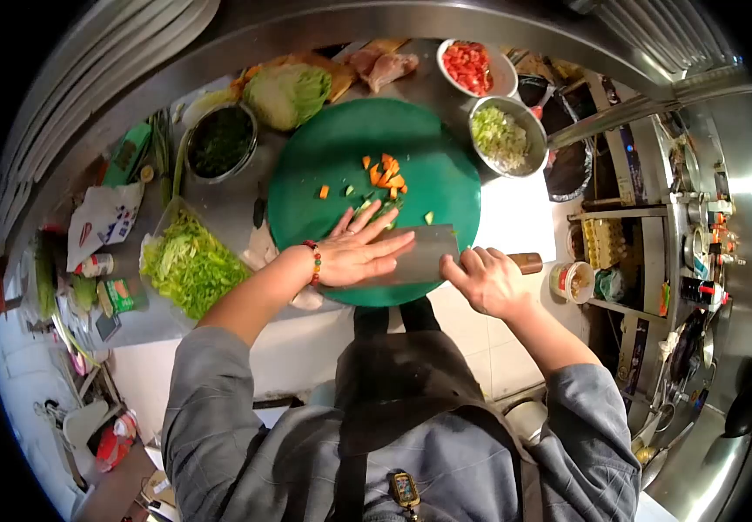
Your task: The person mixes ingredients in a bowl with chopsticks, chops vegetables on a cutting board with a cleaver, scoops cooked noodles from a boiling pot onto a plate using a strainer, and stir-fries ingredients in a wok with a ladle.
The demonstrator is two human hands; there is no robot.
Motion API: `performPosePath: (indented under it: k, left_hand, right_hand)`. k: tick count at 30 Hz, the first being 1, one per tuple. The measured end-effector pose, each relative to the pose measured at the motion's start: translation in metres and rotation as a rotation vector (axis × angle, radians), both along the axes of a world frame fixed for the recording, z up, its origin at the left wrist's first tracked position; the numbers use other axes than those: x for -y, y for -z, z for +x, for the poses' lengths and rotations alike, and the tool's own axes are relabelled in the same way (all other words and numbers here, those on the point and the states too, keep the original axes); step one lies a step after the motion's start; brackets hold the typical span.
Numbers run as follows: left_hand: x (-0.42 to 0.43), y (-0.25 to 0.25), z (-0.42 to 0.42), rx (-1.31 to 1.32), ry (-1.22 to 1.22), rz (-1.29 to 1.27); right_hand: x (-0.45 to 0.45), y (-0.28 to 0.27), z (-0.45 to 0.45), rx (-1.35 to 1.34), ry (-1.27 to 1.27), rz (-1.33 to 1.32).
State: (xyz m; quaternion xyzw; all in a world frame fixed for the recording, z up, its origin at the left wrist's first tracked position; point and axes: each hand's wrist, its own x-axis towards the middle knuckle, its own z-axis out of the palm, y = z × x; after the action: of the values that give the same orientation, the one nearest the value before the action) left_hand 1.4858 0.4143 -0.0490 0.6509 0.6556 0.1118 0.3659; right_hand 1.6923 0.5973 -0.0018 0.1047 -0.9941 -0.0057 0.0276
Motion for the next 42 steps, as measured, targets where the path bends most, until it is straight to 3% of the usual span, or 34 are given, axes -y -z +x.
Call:
performPosePath:
  k: [2,4,7,8,10,11,13,17,20,23,25,31,37,42]
  left_hand:
    - [-0.010,0.031,-0.012,-0.184,-0.105,-0.002]
    - [-0.001,0.054,-0.035,-0.125,-0.185,0.088]
    - [0.043,0.048,-0.029,-0.099,-0.508,0.326]
    - [0.053,0.044,-0.021,-0.093,-0.613,0.411]
    - [0.057,0.067,0.010,-0.311,-0.564,0.276]
    - [0.045,0.069,0.022,-0.408,-0.514,0.243]
    - [0.013,0.072,0.020,-0.316,-0.659,0.361]
    - [-0.050,0.077,-0.013,-0.221,-0.687,0.479]
    - [-0.072,0.083,-0.034,-0.156,-0.461,0.606]
    - [-0.070,0.088,-0.033,-0.110,-0.309,0.574]
    - [-0.065,0.086,-0.028,-0.098,-0.278,0.588]
    - [-0.070,0.078,-0.017,-0.055,-0.372,0.609]
    - [-0.087,0.077,-0.003,-0.113,-0.309,0.574]
    - [-0.091,0.085,0.031,-0.054,-0.546,0.726]
  right_hand:
    - [-0.015,-0.009,0.007,-0.004,0.000,0.011]
    - [-0.028,-0.009,0.024,0.014,0.078,-0.064]
    - [-0.026,0.024,0.059,-0.060,0.540,-0.505]
    - [-0.020,0.033,0.068,0.048,0.804,-0.819]
    - [-0.004,0.052,0.080,0.143,1.193,-1.428]
    - [0.002,0.067,0.090,0.112,1.224,-1.502]
    - [0.018,0.095,0.101,0.011,1.341,-1.644]
    - [0.044,0.113,0.082,-0.067,1.379,-1.725]
    - [0.050,0.106,0.068,-0.055,1.330,-1.877]
    - [0.052,0.087,0.084,0.099,1.435,-1.752]
    - [0.058,0.118,0.118,-0.068,1.422,-1.841]
    - [0.070,0.139,0.130,-0.189,1.565,-1.849]
    - [0.080,0.128,0.052,-0.163,1.408,-1.781]
    - [0.096,0.125,0.010,-0.100,1.333,-1.856]
